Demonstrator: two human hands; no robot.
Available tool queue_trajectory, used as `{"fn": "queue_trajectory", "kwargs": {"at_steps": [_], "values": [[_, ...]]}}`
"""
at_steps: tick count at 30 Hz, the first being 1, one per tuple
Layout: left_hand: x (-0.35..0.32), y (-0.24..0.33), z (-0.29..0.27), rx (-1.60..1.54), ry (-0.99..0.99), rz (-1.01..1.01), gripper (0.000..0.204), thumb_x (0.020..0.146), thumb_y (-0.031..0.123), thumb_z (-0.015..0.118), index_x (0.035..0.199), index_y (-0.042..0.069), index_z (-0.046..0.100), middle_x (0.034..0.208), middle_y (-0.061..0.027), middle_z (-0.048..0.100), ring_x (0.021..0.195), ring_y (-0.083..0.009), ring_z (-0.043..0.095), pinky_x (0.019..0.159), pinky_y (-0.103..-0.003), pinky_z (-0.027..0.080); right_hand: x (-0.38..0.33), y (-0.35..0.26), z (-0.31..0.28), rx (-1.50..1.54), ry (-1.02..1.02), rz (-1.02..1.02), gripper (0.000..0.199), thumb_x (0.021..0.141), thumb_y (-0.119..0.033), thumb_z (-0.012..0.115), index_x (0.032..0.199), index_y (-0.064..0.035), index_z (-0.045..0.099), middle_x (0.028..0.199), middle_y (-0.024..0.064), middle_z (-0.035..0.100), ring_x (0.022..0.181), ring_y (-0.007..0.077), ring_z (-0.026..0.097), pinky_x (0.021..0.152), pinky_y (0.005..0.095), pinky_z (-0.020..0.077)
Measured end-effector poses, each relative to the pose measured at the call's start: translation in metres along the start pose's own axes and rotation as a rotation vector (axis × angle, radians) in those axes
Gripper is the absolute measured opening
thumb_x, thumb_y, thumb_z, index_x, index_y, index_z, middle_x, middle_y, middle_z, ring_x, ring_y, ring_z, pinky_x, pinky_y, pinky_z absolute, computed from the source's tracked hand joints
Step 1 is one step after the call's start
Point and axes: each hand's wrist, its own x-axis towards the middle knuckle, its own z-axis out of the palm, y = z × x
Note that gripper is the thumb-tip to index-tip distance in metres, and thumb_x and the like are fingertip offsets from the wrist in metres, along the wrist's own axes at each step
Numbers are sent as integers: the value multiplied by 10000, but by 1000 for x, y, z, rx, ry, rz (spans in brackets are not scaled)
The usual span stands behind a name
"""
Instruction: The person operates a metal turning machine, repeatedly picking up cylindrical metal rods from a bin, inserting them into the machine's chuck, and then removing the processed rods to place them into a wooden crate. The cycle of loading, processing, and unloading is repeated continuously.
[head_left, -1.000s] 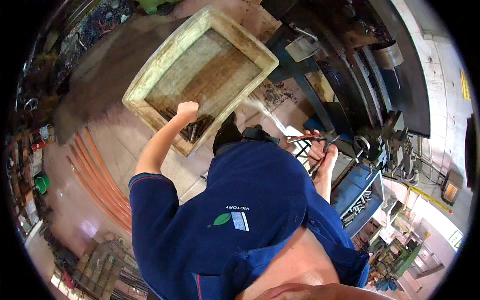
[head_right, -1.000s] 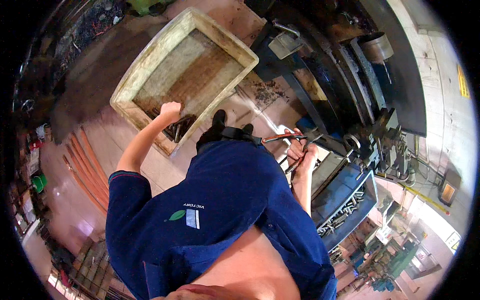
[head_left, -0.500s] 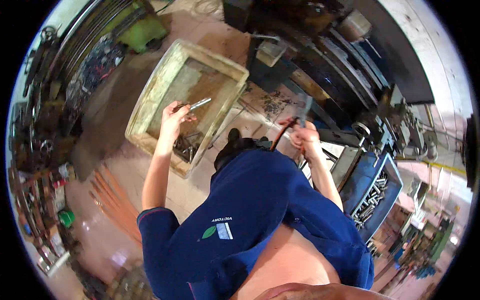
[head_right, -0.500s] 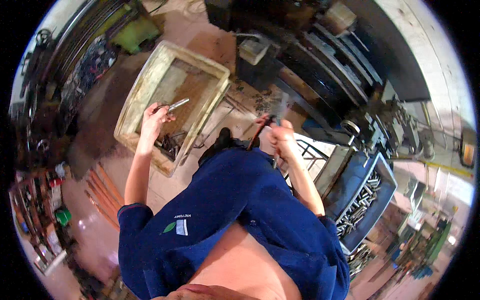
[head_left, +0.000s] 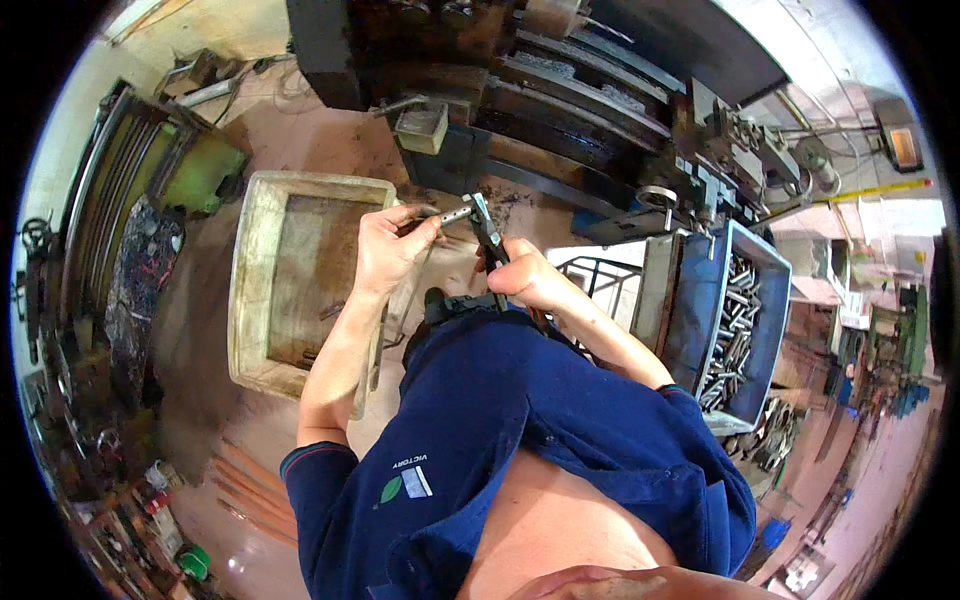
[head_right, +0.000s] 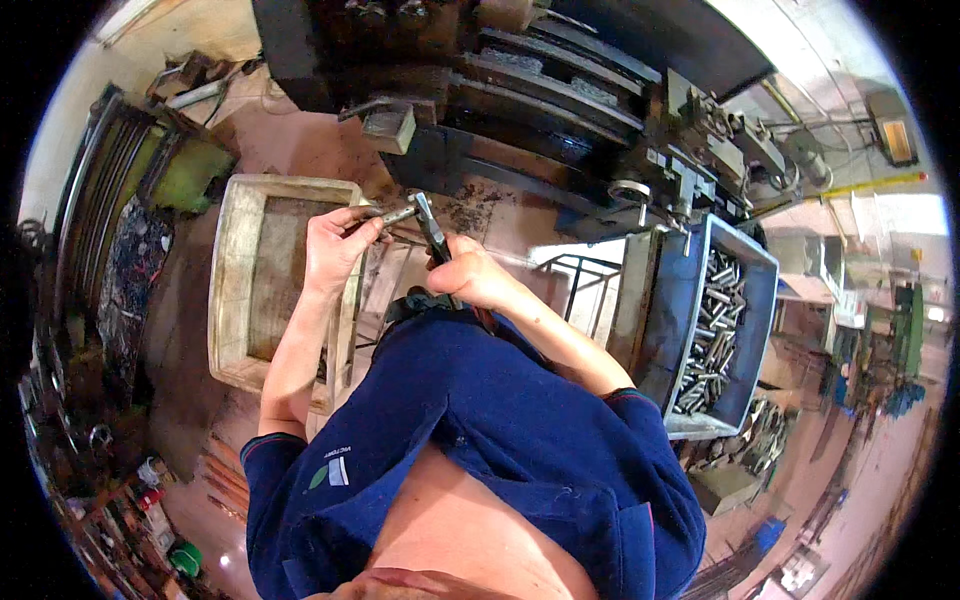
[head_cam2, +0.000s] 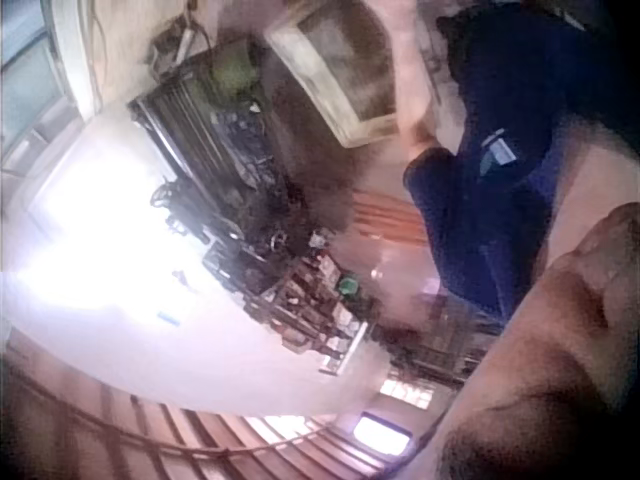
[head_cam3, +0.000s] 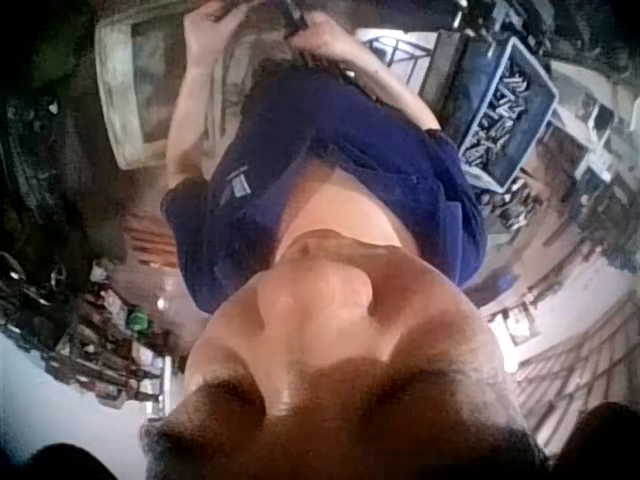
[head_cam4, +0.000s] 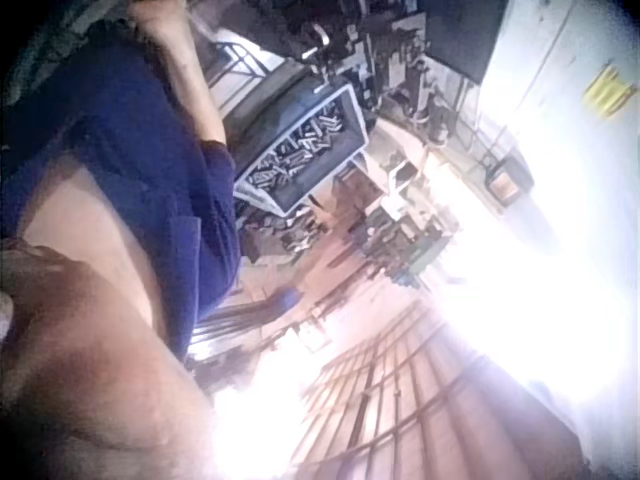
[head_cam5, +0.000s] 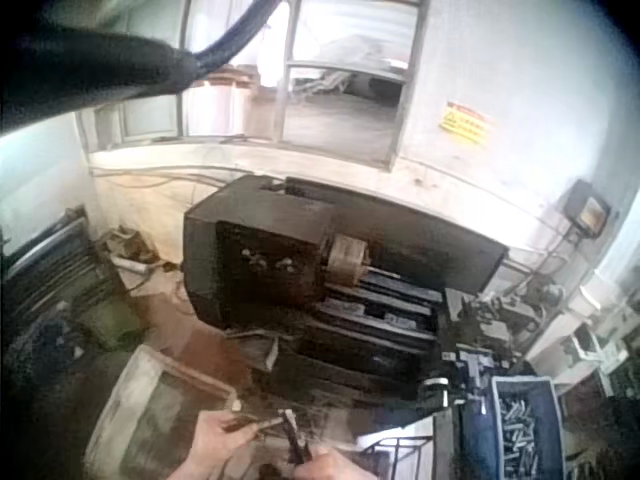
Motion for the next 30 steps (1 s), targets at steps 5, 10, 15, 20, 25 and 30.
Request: {"fn": "queue_trajectory", "kwargs": {"at_steps": [5, 10, 15, 20, 25, 30], "values": [[13, -4, 9, -29, -86, -57, 186, 779, 91, 639, 873, -68, 618, 727, -86, 630, 630, -138, 609, 605, -237, 487, -3, 2, 5, -124, 263, -49, 242, 555, -181, 593, 642, 17, 485, 679, 119, 515, 632, 174, 494, 555, 340, 380], [29, -7, 12, -40, -178, -117, 203, 780, 105, 639, 884, -65, 606, 728, -86, 626, 626, -143, 611, 600, -251, 504, -6, 18, 7, -323, 329, -178, 266, 563, -159, 586, 753, 19, 528, 733, 153, 541, 662, 276, 532, 578, 357, 405], [48, -23, 10, -44, -298, -196, 213, 776, 109, 643, 896, -60, 592, 727, -76, 612, 622, -152, 615, 595, -272, 528, -8, 15, 16, -224, 532, -18, 262, 562, -184, 604, 672, 33, 507, 668, 190, 551, 635, 362, 536, 556, 382, 414], [62, -24, 16, -54, -393, -257, 202, 787, 119, 633, 893, -49, 593, 745, -71, 607, 618, -147, 607, 595, -271, 528, -15, 7, 18, 145, 458, 257, 150, 572, -124, 555, 652, 1, 532, 575, 63, 514, 556, 153, 479, 518, 283, 362], [78, -38, 21, -74, -281, -208, 157, 815, 104, 593, 861, -46, 584, 735, -69, 598, 608, -143, 593, 558, -270, 511, -7, 47, 5, 325, 547, 85, 132, 602, -88, 519, 709, -11, 526, 604, 54, 515, 565, 156, 487, 542, 278, 383], [67, -75, 37, -95, -433, -240, 274, 765, 51, 592, 1020, -35, 537, 883, -97, 612, 793, -156, 597, 727, -273, 482, 1, 41, -38, 634, 653, -59, 167, 657, -49, 498, 821, -23, 512, 653, 52, 524, 579, 171, 516, 575, 300, 431]]}}
